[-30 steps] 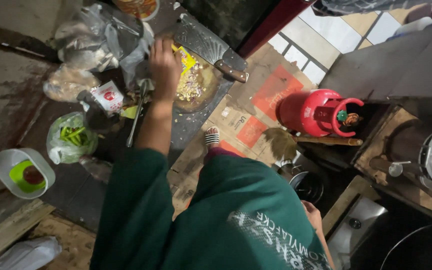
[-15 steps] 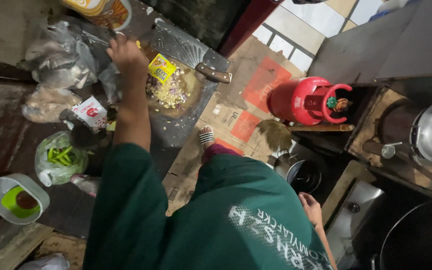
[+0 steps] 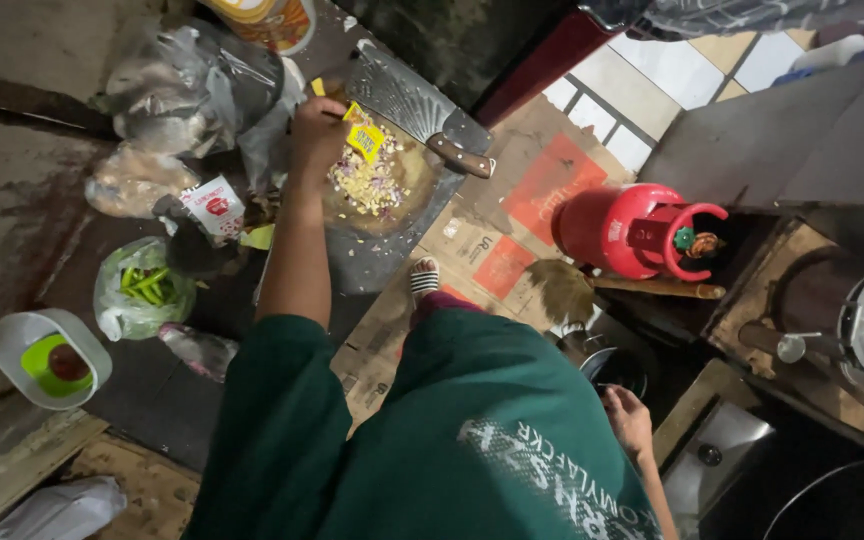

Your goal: The person stirs meat in a wok on a gas stove, adds oil, and then moves to a preparation table to peel a carrot using a peeler. The person handles a spatula, a bottle of oil, a carrot, and a peeler.

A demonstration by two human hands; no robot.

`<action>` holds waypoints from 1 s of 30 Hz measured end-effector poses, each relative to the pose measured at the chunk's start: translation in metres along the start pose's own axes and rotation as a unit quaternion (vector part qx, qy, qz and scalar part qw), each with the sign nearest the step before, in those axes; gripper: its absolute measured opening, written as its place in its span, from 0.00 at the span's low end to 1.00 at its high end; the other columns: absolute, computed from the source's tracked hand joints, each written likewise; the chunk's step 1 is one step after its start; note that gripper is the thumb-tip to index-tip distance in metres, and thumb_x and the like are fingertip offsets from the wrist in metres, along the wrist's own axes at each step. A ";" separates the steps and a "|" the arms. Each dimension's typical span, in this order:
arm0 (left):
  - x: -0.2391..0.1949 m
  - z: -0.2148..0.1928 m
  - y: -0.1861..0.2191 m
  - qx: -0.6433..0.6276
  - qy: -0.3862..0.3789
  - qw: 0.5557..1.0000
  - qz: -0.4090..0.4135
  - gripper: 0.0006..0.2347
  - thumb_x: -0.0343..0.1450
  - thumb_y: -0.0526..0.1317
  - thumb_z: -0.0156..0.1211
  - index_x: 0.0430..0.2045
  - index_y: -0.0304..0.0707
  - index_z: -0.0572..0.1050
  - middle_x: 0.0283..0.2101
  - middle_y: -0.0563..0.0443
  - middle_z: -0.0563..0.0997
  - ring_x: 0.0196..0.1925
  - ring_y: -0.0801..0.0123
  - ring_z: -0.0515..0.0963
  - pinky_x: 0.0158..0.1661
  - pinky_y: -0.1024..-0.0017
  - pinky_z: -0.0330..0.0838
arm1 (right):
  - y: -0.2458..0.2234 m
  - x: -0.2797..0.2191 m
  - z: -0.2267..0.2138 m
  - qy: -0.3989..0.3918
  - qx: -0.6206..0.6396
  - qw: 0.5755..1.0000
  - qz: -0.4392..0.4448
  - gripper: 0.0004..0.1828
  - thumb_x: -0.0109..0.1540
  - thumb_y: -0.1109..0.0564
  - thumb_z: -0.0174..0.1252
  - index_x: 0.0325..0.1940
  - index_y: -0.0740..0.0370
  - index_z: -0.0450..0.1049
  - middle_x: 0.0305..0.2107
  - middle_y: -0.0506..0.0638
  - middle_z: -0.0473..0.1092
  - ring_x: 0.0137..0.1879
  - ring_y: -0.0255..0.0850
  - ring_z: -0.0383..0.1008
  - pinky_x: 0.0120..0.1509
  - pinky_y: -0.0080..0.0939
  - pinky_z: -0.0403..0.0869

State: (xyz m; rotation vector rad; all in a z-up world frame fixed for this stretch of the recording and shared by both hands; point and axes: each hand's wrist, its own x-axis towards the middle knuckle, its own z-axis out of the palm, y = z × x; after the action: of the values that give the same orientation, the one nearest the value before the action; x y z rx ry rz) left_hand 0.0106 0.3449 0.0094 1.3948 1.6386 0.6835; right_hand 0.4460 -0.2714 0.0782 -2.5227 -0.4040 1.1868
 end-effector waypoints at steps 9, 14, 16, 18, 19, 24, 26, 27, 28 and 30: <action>0.015 -0.047 0.027 -0.139 0.175 0.972 -0.078 0.04 0.66 0.29 0.62 0.31 0.37 0.80 0.33 0.47 0.86 0.30 0.67 0.89 0.20 0.79 0.83 | -0.035 -0.012 0.008 -0.006 -0.042 0.998 0.052 0.24 0.63 0.41 0.57 0.55 0.57 0.81 0.45 0.56 0.81 0.50 0.44 0.78 0.55 0.44 0.72; 0.047 -0.030 -0.041 -0.010 0.244 0.970 -0.012 0.09 0.58 0.33 0.52 0.17 0.47 0.83 0.24 0.51 0.87 0.24 0.65 0.85 0.19 0.64 0.73 | 0.000 -0.002 0.014 -0.005 -0.009 0.998 0.059 0.23 0.63 0.43 0.60 0.55 0.60 0.82 0.46 0.54 0.80 0.52 0.42 0.78 0.57 0.44 0.71; 0.042 -0.029 -0.038 0.017 0.248 0.969 -0.013 0.09 0.59 0.35 0.51 0.17 0.46 0.82 0.24 0.50 0.87 0.24 0.63 0.84 0.19 0.61 0.69 | 0.001 -0.005 0.013 -0.007 -0.022 0.998 0.060 0.23 0.62 0.42 0.60 0.54 0.58 0.83 0.45 0.53 0.81 0.51 0.42 0.78 0.56 0.44 0.72; 0.045 -0.024 -0.045 0.112 0.244 0.963 -0.038 0.10 0.61 0.33 0.52 0.22 0.51 0.81 0.25 0.52 0.86 0.24 0.62 0.86 0.16 0.61 0.68 | -0.015 -0.019 0.010 -0.007 -0.029 0.996 0.086 0.28 0.60 0.39 0.58 0.55 0.58 0.82 0.46 0.55 0.80 0.52 0.46 0.78 0.56 0.49 0.71; 0.046 -0.023 -0.050 0.112 0.245 0.962 -0.039 0.10 0.61 0.33 0.52 0.22 0.51 0.81 0.25 0.52 0.86 0.24 0.62 0.86 0.16 0.61 0.68 | -0.017 -0.018 0.011 -0.007 -0.030 0.996 0.085 0.28 0.60 0.39 0.58 0.55 0.58 0.82 0.46 0.55 0.80 0.52 0.46 0.78 0.56 0.49 0.71; 0.040 -0.020 -0.043 0.091 0.259 0.962 -0.017 0.05 0.62 0.39 0.62 0.28 0.49 0.79 0.32 0.52 0.84 0.32 0.60 0.84 0.27 0.57 0.73 | -0.014 -0.001 0.013 -0.011 -0.017 0.999 0.039 0.20 0.65 0.44 0.58 0.53 0.58 0.82 0.42 0.54 0.81 0.48 0.42 0.78 0.54 0.43 0.72; 0.038 -0.020 -0.045 0.095 0.275 0.957 0.012 0.05 0.62 0.38 0.66 0.29 0.49 0.79 0.35 0.50 0.81 0.34 0.58 0.83 0.30 0.55 0.74 | -0.030 -0.005 0.012 -0.014 -0.033 0.999 0.037 0.22 0.64 0.43 0.58 0.54 0.58 0.82 0.45 0.55 0.80 0.51 0.44 0.78 0.56 0.44 0.72; 0.037 -0.020 -0.046 0.100 0.290 0.951 0.042 0.07 0.62 0.37 0.70 0.29 0.48 0.79 0.38 0.48 0.77 0.35 0.56 0.82 0.33 0.53 0.74 | -0.038 -0.006 0.011 -0.016 -0.049 0.998 0.035 0.25 0.63 0.41 0.58 0.55 0.59 0.81 0.49 0.56 0.80 0.54 0.46 0.78 0.59 0.46 0.72; 0.035 -0.020 -0.044 0.100 0.291 0.951 0.041 0.07 0.62 0.37 0.70 0.29 0.48 0.79 0.38 0.48 0.77 0.35 0.56 0.82 0.33 0.53 0.74 | -0.039 -0.003 0.011 -0.018 -0.050 0.998 0.035 0.25 0.63 0.41 0.58 0.55 0.59 0.81 0.49 0.56 0.80 0.54 0.46 0.78 0.59 0.46 0.72; 0.033 -0.019 -0.041 0.055 0.289 0.955 0.020 0.09 0.64 0.36 0.74 0.32 0.49 0.78 0.44 0.50 0.72 0.37 0.65 0.82 0.28 0.67 0.83 | -0.040 0.003 0.009 -0.022 -0.067 0.997 0.022 0.23 0.64 0.42 0.57 0.54 0.58 0.81 0.45 0.55 0.81 0.51 0.43 0.79 0.56 0.44 0.72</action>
State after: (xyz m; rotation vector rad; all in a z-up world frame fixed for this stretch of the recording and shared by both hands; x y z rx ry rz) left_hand -0.0264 0.3695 -0.0237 1.3863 2.1285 1.1158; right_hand 0.4358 -0.2326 0.0866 -2.6357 -0.4539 1.2727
